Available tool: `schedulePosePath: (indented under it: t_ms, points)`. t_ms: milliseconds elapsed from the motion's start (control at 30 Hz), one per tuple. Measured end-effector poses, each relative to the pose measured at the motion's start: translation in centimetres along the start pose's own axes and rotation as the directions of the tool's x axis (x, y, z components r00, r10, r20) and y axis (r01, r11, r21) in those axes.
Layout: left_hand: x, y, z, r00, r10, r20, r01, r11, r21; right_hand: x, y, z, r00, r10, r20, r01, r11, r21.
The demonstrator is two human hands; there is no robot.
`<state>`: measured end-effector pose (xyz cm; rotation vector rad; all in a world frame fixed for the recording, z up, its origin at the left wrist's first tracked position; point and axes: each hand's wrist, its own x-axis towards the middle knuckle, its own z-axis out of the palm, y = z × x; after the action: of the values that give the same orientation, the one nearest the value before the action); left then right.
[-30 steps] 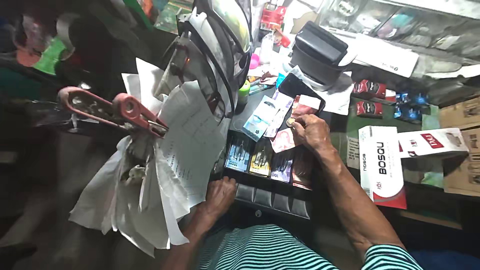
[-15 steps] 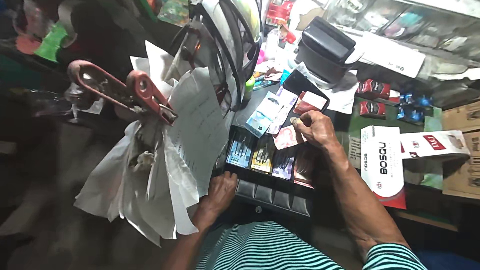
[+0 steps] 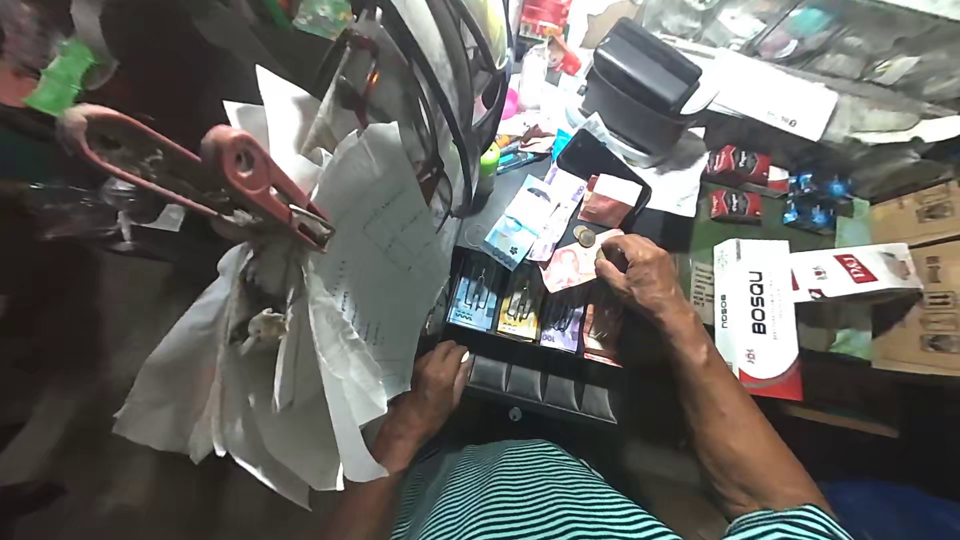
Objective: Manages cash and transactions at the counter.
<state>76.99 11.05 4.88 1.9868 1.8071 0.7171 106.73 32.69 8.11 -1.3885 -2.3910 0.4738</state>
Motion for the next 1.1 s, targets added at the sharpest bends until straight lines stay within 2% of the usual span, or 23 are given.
schedulePosePath:
  t_ms: [100,233,367,433,500,533,600,667,767,867,1000,1100]
  points:
    - [-1.6,0.5,-0.8,0.994,-0.035,-0.104,0.025,0.995,-0.099,-0.7,0.5,-0.2,1.000,-0.012,0.008,0.012,1.000,0.011]
    - [-4.1,-0.4,-1.0,0.977,-0.087,-0.197,0.063,0.990,-0.124,-0.5,0.4,-0.3,0.999,-0.030,-0.045,0.033,0.998,0.057]
    - [-5.8,-1.5,-0.8,0.974,-0.110,-0.196,0.085,0.988,-0.129,2.0,-0.9,0.1,0.998,-0.003,0.059,0.011,0.990,-0.138]
    - [-6.4,-1.5,-1.1,0.970,-0.122,-0.212,0.100,0.989,-0.111,1.9,-0.9,-0.3,0.996,-0.010,0.088,0.021,0.991,-0.135]
    - [-7.1,-1.5,-1.5,0.964,-0.132,-0.231,0.112,0.989,-0.099,0.3,-1.4,-1.6,0.999,-0.021,0.048,0.018,0.999,0.046]
    - [-7.7,-1.7,-1.5,0.962,-0.145,-0.231,0.123,0.987,-0.108,-0.8,-1.6,-2.1,0.999,0.028,0.040,-0.035,0.985,0.167]
    - [-8.6,-2.2,-1.2,0.960,-0.165,-0.224,0.137,0.981,-0.138,-2.7,-2.0,-2.4,0.975,0.208,0.081,-0.222,0.879,0.423]
    - [-9.1,-2.6,-1.0,0.956,-0.212,-0.203,0.169,0.963,-0.208,-4.5,-2.8,-1.9,0.947,0.274,0.168,-0.319,0.743,0.588]
    - [-9.9,-3.0,-1.6,0.915,-0.388,-0.109,0.337,0.884,-0.323,-7.0,-6.3,0.1,0.941,0.121,0.315,-0.318,0.635,0.704]
    - [-10.1,-4.1,-2.9,0.857,-0.510,-0.073,0.447,0.807,-0.385,-9.6,-11.4,2.6,0.880,-0.027,0.475,-0.373,0.580,0.724]
    - [-9.7,-7.6,-4.1,0.856,-0.512,-0.070,0.437,0.790,-0.431,-11.5,-17.4,6.4,0.753,-0.201,0.627,-0.421,0.585,0.693]
    - [-8.8,-11.5,-4.8,0.881,-0.472,0.010,0.419,0.773,-0.477,-11.3,-22.0,9.3,0.696,-0.217,0.684,-0.466,0.588,0.661]
